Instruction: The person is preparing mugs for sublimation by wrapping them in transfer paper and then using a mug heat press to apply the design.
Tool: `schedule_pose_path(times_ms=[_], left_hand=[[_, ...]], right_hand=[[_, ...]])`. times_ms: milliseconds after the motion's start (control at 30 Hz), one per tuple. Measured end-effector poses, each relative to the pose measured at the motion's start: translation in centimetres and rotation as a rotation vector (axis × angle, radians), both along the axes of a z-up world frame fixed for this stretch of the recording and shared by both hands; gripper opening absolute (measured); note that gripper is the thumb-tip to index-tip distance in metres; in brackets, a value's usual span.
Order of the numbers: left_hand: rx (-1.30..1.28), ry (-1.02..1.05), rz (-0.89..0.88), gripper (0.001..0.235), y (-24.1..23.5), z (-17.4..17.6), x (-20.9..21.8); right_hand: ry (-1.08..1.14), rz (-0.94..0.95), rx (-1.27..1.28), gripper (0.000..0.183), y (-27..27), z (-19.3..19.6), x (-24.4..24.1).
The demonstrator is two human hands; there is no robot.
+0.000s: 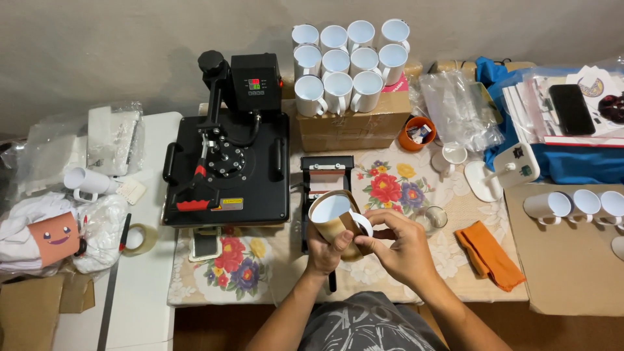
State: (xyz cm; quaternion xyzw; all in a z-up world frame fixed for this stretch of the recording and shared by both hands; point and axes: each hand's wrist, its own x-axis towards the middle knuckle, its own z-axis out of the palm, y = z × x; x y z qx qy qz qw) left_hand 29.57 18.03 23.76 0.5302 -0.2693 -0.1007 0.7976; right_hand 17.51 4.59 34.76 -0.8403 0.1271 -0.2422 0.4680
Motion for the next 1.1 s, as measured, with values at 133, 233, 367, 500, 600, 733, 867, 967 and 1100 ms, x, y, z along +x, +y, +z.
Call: schedule_pose_path(times_ms=[133,233,367,500,600,733,867,967,1100], left_hand=[[-0.033,0.057,0.048,0.075,-0.8,-1.0,0.2],[-0.075,0.041,0.074,0.069,-1.5,0.0,0.3],[-0.147,0.072,0.060,0.069,-2.7,0.5,0.0],[-0.200,0.061,-0.004,0.062,-4.0,2.3,-0.6],[-0.151,0.054,0.027,0.068,-4.8,1.6,-1.0],[-0.088,0.081,0.104,0.079,-5.9,0.7,-1.7],[0.001,0.007,0.164,0.070,-6.8,1.6,-2.3],[0.126,-0.021,0.202,0.081,-7.5,3.1,-2.8],[0.334,-0.009,0.169,0.094,-8.4,4.3,-3.7]], right_hand=[[-0.050,0.007,-0.038,0.028,0.2,0.6,0.5],[-0.083,-0.007,-0.111,0.028,0.2,0.9,0.6],[-0.153,-0.042,-0.310,0.034,-0.4,0.6,0.5],[-0.131,-0.004,-0.221,0.037,-1.1,1.5,0.1],[-0.183,-0.009,-0.274,0.033,-2.4,0.7,-0.3],[-0.175,-0.030,-0.250,0.034,-3.6,0.4,-0.5],[-0.134,-0.027,-0.114,0.034,-5.2,-0.2,-0.7],[-0.111,-0.036,0.057,0.033,-6.9,-2.2,-0.7],[-0.017,-0.046,0.443,0.029,-10.0,-7.2,-1.4]])
